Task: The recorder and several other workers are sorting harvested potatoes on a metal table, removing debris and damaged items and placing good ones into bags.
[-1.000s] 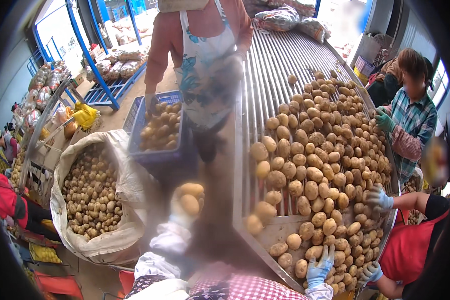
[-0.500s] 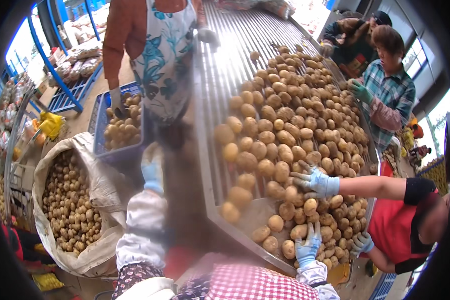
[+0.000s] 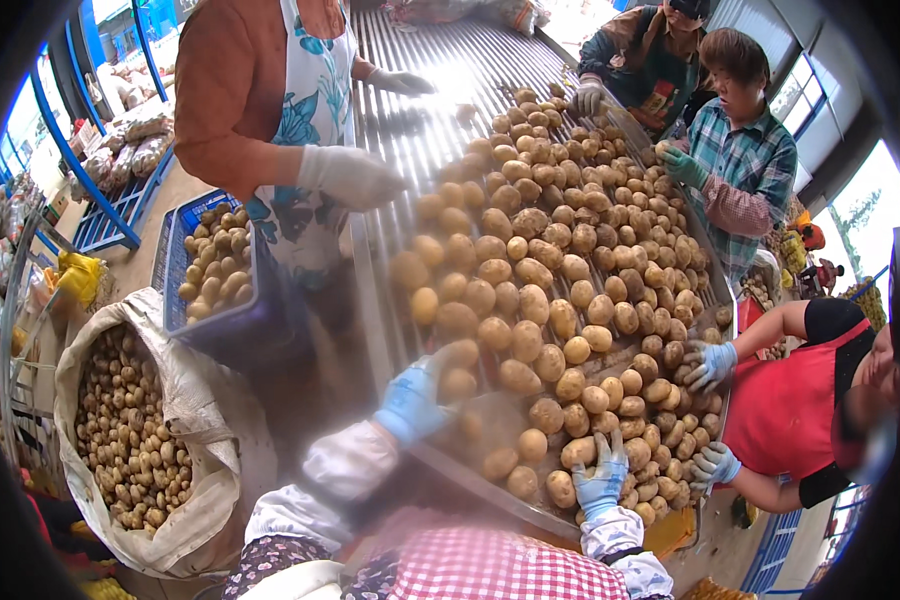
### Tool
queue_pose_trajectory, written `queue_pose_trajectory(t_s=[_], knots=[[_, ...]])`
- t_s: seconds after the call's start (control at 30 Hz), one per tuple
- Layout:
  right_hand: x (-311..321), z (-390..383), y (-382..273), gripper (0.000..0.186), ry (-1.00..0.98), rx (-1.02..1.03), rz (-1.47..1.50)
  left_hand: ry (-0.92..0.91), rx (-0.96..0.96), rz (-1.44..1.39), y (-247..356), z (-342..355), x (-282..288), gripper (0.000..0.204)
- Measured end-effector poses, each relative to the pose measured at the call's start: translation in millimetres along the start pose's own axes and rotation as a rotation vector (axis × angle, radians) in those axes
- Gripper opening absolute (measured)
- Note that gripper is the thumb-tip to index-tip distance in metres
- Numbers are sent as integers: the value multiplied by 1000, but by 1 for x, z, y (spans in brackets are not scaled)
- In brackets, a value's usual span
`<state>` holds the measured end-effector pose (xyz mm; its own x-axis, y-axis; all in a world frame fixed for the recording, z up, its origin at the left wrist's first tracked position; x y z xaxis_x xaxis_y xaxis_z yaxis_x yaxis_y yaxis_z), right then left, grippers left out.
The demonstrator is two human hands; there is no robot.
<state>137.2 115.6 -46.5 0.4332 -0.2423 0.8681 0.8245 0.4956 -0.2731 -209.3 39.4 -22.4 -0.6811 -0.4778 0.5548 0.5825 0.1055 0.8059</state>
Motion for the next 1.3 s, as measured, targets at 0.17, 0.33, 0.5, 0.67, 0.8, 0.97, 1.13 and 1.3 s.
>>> queue_pose_trajectory(t_s=[0.17, 0.33, 0.5, 0.67, 0.8, 0.97, 1.13, 1.3], knots=[[-1, 7, -8, 65, -49, -12, 2, -84, 127, -1109, 35, -28, 2, 74], [-12, 22, 7, 90, -215, -70, -100, -155, 294, -1387, 59, -39, -13, 77], [-8, 30, -12, 77, -427, 14, -63, 64, -45, -463, 68, -46, -20, 65], [43, -15, 21, 46, -175, 6, 377, -53, -74, 241, 85, -61, -67, 76], [103, -61, 94, 32, 126, -295, 312, -235, -327, 509, 87, -88, -122, 90], [125, -97, 135, 41, 158, -464, 265, -293, -360, 507, 102, -80, -169, 89], [96, -69, 88, 62, 93, -90, 110, -280, -344, 563, 125, -55, -217, 88], [67, -93, 116, 72, -242, -54, -1, -448, -418, 486, 133, -94, -219, 96]])
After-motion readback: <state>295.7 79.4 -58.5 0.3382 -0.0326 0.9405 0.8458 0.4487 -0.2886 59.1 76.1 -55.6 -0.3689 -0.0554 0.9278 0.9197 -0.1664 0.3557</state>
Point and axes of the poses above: each hand's wrist, its own z-axis towards the middle knuckle, its own x-axis out of the back of the hand, y = z × x, the point moved 7 cm from there along z, towards the middle knuckle, and after that the axes turned 11 degrees about y, right-handed, at the moved point
